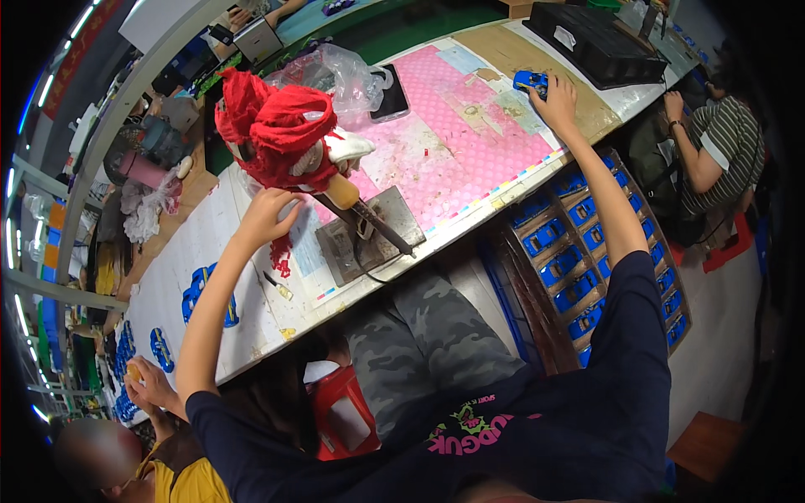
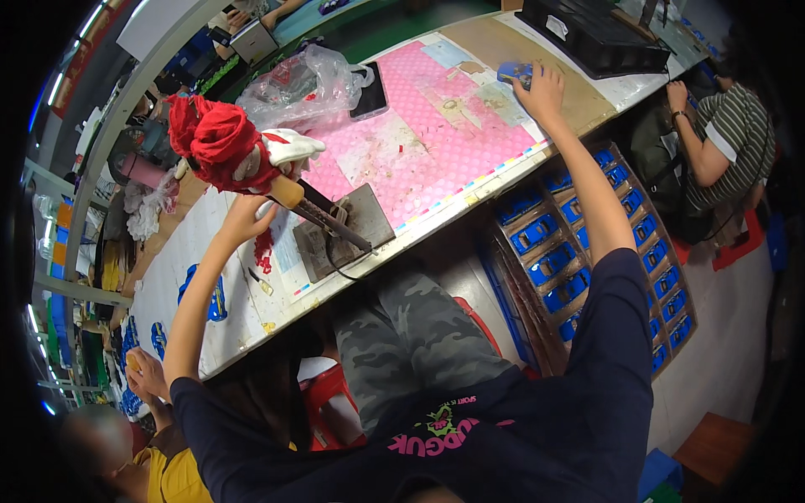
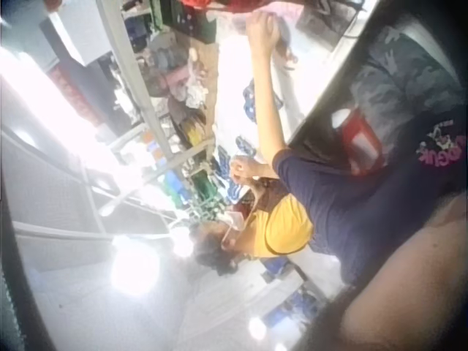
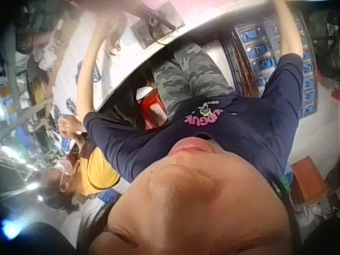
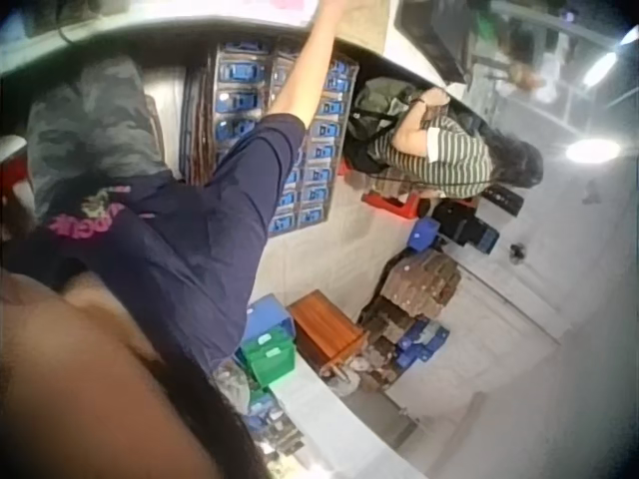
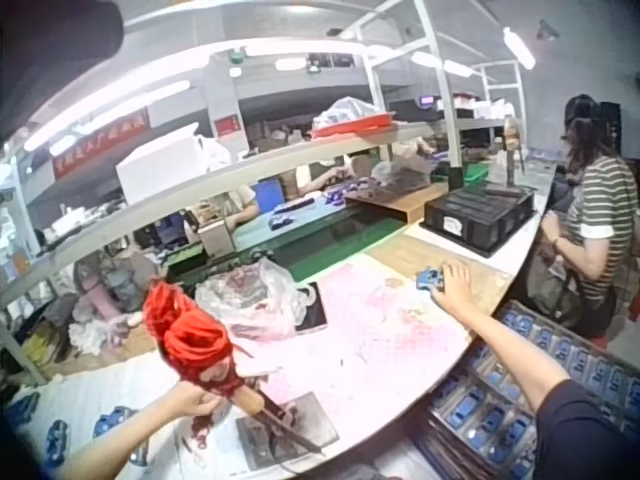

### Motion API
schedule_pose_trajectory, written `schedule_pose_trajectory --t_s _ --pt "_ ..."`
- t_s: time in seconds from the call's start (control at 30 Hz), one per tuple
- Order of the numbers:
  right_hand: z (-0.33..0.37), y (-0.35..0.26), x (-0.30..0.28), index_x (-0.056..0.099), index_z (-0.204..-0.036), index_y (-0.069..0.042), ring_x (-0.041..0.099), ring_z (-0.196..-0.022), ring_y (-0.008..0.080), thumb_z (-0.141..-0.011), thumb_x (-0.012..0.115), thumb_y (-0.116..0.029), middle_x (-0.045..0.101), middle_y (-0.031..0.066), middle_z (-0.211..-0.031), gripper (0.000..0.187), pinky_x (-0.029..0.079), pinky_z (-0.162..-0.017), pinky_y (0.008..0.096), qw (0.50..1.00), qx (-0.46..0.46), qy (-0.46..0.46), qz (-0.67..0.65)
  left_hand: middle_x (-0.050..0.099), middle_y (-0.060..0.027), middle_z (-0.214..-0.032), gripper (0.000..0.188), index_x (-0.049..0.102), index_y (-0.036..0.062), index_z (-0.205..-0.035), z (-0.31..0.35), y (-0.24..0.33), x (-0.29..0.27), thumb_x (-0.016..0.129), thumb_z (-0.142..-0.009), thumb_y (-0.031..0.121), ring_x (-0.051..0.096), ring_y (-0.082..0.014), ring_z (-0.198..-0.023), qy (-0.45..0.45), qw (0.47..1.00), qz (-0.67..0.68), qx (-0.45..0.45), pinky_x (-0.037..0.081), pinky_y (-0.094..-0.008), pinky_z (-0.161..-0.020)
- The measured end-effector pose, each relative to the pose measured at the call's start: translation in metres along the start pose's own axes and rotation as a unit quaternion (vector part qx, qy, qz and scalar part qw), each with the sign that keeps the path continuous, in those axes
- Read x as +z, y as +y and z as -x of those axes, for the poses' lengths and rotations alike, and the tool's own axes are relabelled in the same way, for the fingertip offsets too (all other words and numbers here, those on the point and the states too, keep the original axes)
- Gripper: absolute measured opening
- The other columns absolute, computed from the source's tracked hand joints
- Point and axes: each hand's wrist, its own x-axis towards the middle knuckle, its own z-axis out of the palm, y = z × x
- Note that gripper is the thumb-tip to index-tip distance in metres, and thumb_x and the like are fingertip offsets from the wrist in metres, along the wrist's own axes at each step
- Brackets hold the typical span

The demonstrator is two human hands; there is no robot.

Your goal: The person assembles blue plastic toy car bodies by attaching small red plastic pieces using a soldering iron. They pick up a car body, apply the red piece, and use the soldering iron to secure it before placing the finished unit on the table.

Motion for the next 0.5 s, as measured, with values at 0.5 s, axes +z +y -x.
schedule_pose_trajectory --t_s 0.5 --pt "-0.001 -0.007 -0.004 0.049 -0.109 -0.002 0.046 -0.096 0.0294 -0.072 0.056 -0.039 0.051 0.0147 -0.098 0.053 0.031 -0.086 0.039 1.0 0.015 -0.008 -0.009 0.057 -0.0092 -0.085 0.016 0.063 0.0049 -0.088 -0.173 0.045 0.067 0.059 -0.073 0.01 0.053 -0.0237 -0.082 0.059 0.956 0.182 0.224 0.041 -0.0311 -0.073"
